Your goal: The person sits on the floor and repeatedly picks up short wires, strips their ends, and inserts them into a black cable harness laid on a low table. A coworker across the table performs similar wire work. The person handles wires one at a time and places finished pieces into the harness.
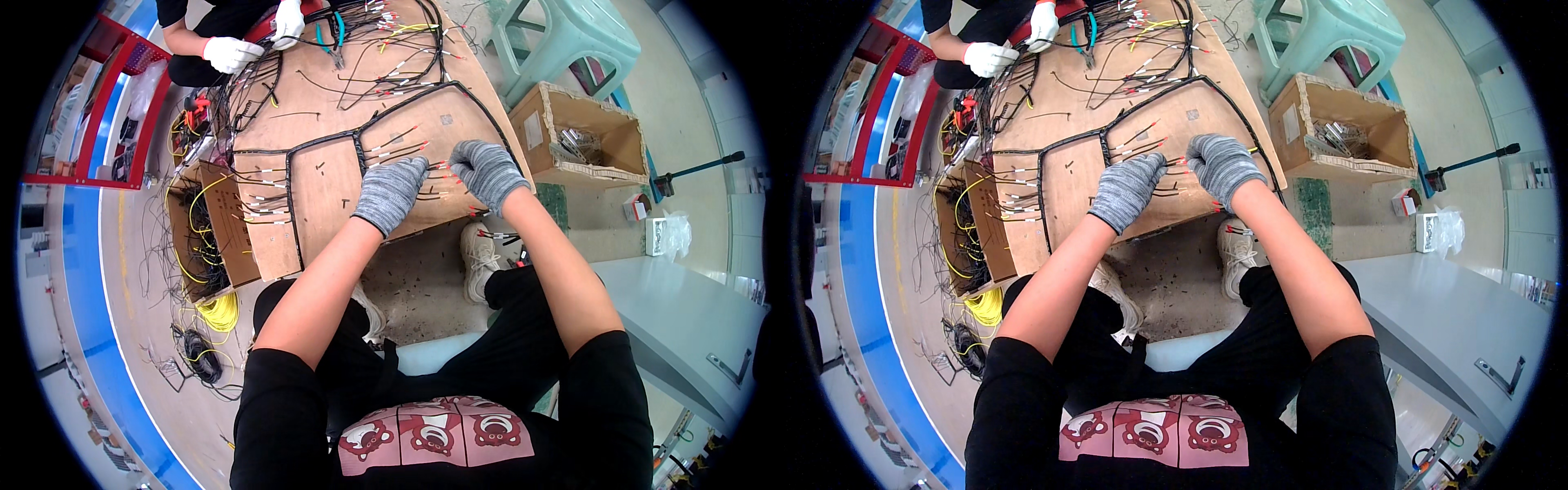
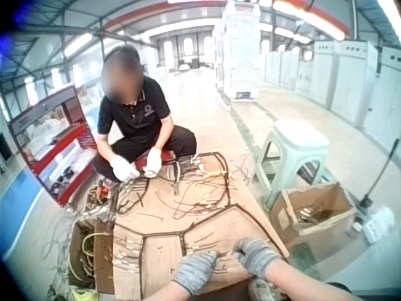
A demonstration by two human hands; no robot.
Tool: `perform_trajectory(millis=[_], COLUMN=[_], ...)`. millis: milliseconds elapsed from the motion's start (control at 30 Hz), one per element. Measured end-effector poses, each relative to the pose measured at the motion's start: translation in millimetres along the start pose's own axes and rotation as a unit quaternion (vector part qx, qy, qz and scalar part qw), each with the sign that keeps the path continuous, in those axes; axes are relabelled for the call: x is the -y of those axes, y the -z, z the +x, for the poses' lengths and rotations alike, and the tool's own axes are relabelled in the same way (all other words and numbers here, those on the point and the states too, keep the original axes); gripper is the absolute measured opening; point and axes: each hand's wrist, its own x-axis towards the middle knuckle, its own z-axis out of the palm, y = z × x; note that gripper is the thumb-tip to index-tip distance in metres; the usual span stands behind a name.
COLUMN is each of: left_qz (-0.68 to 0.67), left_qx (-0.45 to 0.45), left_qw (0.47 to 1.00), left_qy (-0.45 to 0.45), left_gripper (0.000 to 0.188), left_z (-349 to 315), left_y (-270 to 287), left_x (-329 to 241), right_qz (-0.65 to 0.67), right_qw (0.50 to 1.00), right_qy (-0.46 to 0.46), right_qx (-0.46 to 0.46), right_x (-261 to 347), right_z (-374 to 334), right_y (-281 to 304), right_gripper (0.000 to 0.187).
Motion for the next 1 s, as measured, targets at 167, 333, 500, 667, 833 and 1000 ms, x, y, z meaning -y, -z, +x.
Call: perform_trajectory(millis=[167,333,500,667,833,1000], left_qz=[0.006,0.008,-0.067,-0.506,-0.744,-0.662], left_qx=[-0.008,-0.003,-0.013,-0.026,0.038,0.016], left_qw=[1.000,1.000,0.997,0.850,0.580,0.667], left_qy=[-0.009,-0.003,0.022,0.144,0.331,0.341], left_gripper=[0.019,0.016,0.018,0.028,0.042,0.050], left_z=[-1,0,0,2,11,11], left_y=[-2,-4,-2,6,30,14], left_x=[0,3,-3,-3,-25,-31], right_qz=[-0.036,-0.048,-0.013,0.103,0.165,0.139], right_qw=[0.998,0.998,1.000,0.992,0.983,0.990], right_qy=[0.045,0.043,0.009,0.027,0.061,0.007], right_qx=[0.003,-0.001,-0.025,-0.062,-0.045,0.037], right_x=[-5,4,-4,7,29,38], right_z=[6,8,6,0,-5,0], right_y=[-13,-26,-13,8,-6,-3], right_gripper=[0.013,0.014,0.014,0.014,0.018,0.021])
